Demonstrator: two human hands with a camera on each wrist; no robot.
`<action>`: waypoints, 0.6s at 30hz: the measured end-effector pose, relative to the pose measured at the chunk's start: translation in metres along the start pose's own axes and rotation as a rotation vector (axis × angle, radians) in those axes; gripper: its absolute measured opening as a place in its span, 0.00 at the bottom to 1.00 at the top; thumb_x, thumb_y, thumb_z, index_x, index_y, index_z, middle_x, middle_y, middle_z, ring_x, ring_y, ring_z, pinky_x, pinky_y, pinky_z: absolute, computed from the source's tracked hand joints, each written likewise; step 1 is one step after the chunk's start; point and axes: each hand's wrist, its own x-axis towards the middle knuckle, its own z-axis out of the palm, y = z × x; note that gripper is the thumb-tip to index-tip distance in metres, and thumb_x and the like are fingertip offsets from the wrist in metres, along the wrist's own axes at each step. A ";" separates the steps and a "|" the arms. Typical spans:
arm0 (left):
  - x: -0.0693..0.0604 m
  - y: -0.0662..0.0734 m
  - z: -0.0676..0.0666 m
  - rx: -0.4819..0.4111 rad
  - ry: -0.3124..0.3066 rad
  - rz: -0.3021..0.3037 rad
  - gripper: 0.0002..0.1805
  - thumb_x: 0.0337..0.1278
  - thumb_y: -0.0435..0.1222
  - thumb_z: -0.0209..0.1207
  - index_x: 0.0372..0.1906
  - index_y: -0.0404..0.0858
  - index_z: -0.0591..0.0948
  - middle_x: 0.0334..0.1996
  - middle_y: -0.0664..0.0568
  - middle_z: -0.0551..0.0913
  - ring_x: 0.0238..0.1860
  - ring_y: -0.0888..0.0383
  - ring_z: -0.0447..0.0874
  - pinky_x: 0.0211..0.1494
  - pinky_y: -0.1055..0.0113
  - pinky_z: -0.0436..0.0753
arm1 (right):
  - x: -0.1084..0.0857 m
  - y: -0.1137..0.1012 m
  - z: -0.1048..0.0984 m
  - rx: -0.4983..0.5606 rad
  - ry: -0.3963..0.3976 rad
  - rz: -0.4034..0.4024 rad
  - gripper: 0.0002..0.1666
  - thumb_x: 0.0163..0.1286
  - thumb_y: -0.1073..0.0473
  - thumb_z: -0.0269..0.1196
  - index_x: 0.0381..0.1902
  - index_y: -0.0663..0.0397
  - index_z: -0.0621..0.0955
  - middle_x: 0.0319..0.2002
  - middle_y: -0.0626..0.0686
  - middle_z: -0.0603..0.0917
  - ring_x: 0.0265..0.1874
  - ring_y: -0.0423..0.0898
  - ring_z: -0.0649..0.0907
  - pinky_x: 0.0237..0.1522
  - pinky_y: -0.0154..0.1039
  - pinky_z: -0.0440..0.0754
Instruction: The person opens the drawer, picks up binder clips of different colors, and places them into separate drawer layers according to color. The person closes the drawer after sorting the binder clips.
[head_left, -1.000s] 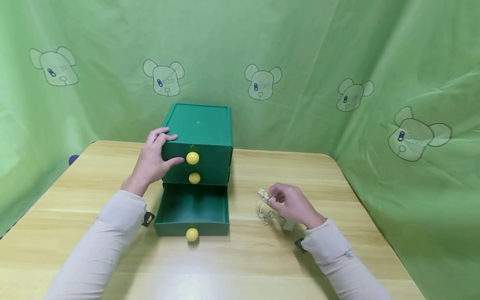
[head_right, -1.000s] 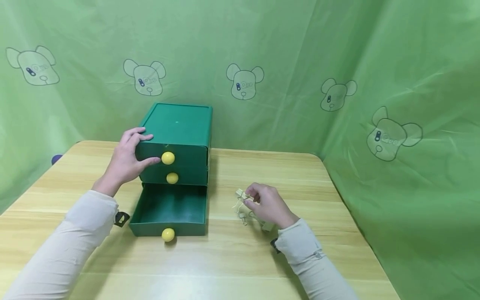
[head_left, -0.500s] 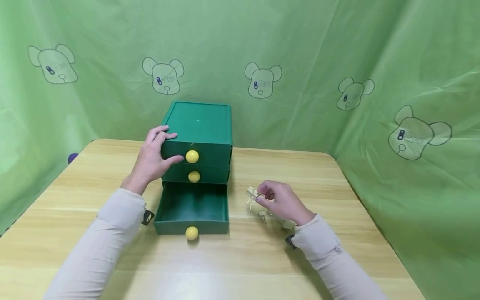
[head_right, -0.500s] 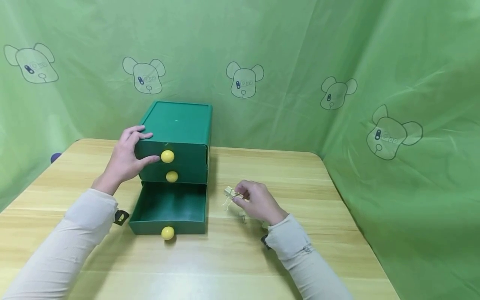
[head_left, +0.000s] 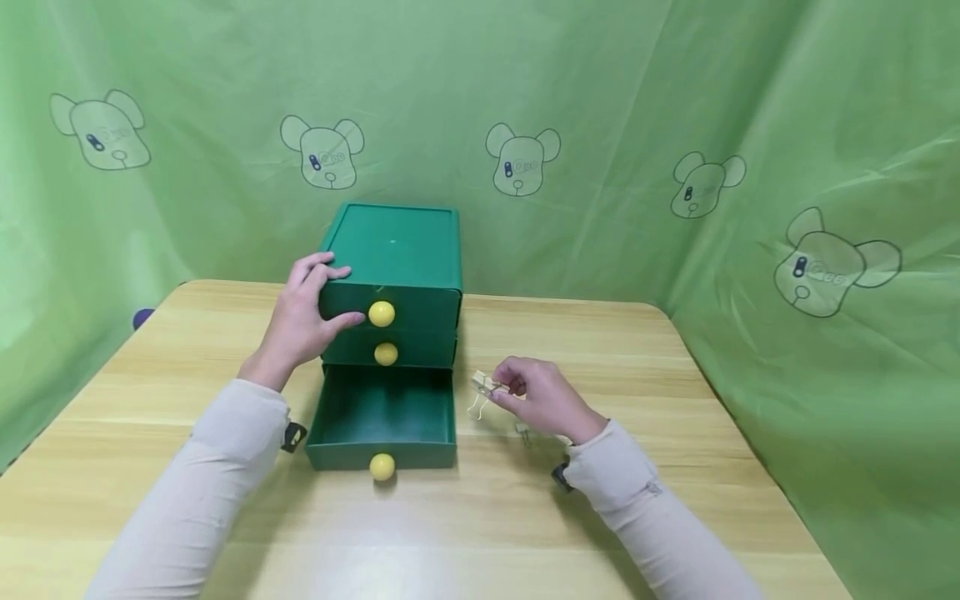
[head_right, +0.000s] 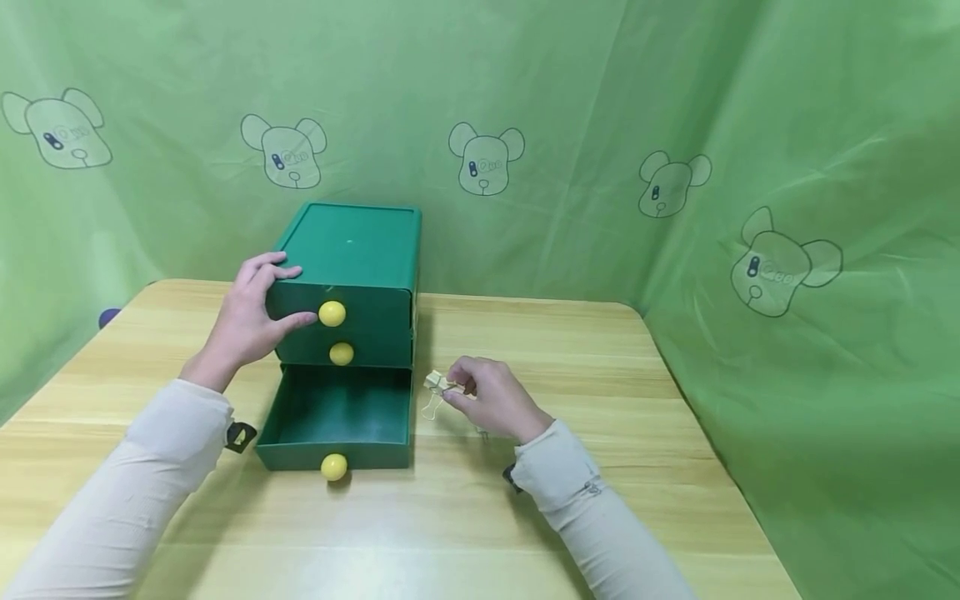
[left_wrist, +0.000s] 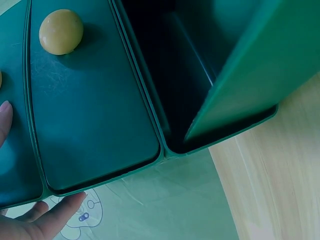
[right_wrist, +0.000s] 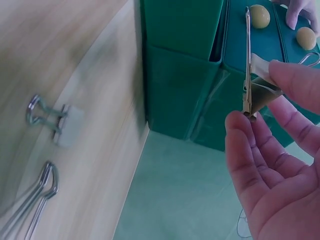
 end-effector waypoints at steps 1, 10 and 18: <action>0.000 0.000 0.000 0.001 -0.001 -0.001 0.32 0.50 0.35 0.72 0.61 0.34 0.72 0.70 0.41 0.59 0.68 0.36 0.59 0.66 0.43 0.65 | 0.001 -0.001 0.001 0.004 -0.003 -0.004 0.07 0.63 0.62 0.68 0.37 0.57 0.81 0.30 0.47 0.81 0.30 0.41 0.80 0.37 0.38 0.82; 0.000 0.001 -0.001 -0.003 -0.002 -0.007 0.33 0.50 0.35 0.71 0.61 0.34 0.72 0.70 0.41 0.58 0.68 0.35 0.59 0.66 0.42 0.65 | 0.009 -0.006 0.008 0.023 -0.025 -0.042 0.06 0.63 0.63 0.68 0.36 0.58 0.81 0.30 0.48 0.81 0.30 0.41 0.79 0.37 0.36 0.82; 0.000 0.001 -0.001 -0.002 -0.005 -0.005 0.33 0.50 0.35 0.71 0.61 0.34 0.72 0.70 0.41 0.58 0.68 0.36 0.58 0.66 0.43 0.65 | 0.014 -0.011 0.015 0.031 -0.035 -0.083 0.06 0.63 0.63 0.68 0.36 0.58 0.81 0.30 0.48 0.81 0.30 0.41 0.80 0.38 0.38 0.83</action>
